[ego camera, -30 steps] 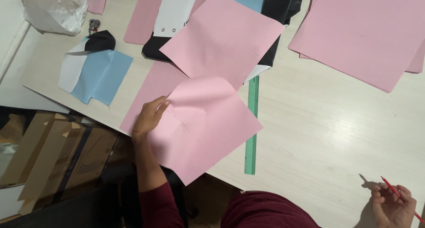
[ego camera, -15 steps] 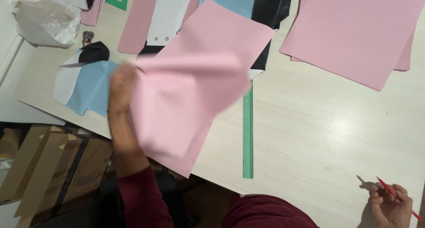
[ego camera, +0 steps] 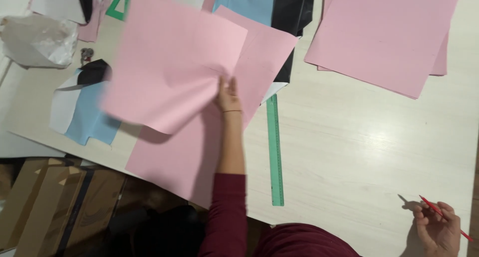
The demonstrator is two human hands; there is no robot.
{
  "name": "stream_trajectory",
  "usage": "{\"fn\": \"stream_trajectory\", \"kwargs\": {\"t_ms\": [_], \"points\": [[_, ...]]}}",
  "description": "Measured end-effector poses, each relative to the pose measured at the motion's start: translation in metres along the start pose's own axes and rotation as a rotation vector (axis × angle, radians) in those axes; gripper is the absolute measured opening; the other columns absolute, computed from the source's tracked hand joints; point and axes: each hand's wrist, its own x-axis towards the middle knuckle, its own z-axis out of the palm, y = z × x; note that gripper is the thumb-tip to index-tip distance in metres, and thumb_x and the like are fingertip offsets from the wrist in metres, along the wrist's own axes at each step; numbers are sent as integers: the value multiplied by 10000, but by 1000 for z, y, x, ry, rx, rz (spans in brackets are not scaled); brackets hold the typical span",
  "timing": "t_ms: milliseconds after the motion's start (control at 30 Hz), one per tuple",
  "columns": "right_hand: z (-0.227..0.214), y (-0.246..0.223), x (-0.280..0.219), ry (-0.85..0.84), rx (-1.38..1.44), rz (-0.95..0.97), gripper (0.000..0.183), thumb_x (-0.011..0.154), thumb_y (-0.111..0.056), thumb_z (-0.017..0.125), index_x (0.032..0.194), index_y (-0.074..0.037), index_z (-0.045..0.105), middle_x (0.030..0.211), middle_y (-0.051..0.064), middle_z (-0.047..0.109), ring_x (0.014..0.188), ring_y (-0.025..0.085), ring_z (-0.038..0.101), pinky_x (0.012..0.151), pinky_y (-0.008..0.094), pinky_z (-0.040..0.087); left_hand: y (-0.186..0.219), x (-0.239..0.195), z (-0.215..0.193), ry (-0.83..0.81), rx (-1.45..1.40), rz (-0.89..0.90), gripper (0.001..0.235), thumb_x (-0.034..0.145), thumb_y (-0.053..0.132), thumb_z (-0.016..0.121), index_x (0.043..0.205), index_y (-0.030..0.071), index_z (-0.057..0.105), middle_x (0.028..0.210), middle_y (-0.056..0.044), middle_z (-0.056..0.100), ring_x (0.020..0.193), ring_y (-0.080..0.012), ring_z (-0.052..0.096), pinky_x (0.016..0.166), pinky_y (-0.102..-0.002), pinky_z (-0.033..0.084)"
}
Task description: Using a ruler and pencil to mark straight lines on pink leather sheets for later processing.
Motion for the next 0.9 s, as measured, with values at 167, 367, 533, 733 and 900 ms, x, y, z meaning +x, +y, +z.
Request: {"fn": "stream_trajectory", "kwargs": {"t_ms": [167,367,533,733,900], "points": [[2,1,-3,34,31,-10,267,1033,-298,564,1300,-291,568,1035,-39,643,916,34,699,629,-3,613,-117,-12,8,168,-66,-158,453,956,178,743,1322,-62,626,1297,-139,714,1041,-220,733,873,-216,647],[-13,9,9,-32,144,-2,263,1019,-260,590,1280,-245,564,1014,25,665,889,100,716,603,32,640,-166,-21,36,242,64,-265,316,974,129,738,1191,-90,668,1185,-157,726,971,-242,746,879,-228,655],[-18,11,9,-44,164,-5,266,1026,-268,611,1286,-227,572,1003,7,677,878,100,728,593,32,672,-173,-7,33,206,163,-297,341,943,102,759,1200,-91,646,1156,-162,732,956,-225,737,867,-237,663],[-24,15,21,-104,173,28,262,1031,-268,606,1290,-239,584,1015,46,680,915,144,736,629,71,686,-157,23,11,174,66,-300,421,896,40,763,1228,-151,588,1225,-238,624,980,-314,727,846,-255,669],[-10,9,17,15,109,35,239,1030,-329,644,1258,-272,603,960,-30,713,857,66,758,611,32,656,-164,44,3,69,76,-350,437,881,73,786,1247,-101,624,1203,-201,676,1055,-291,709,891,-293,654]]}}
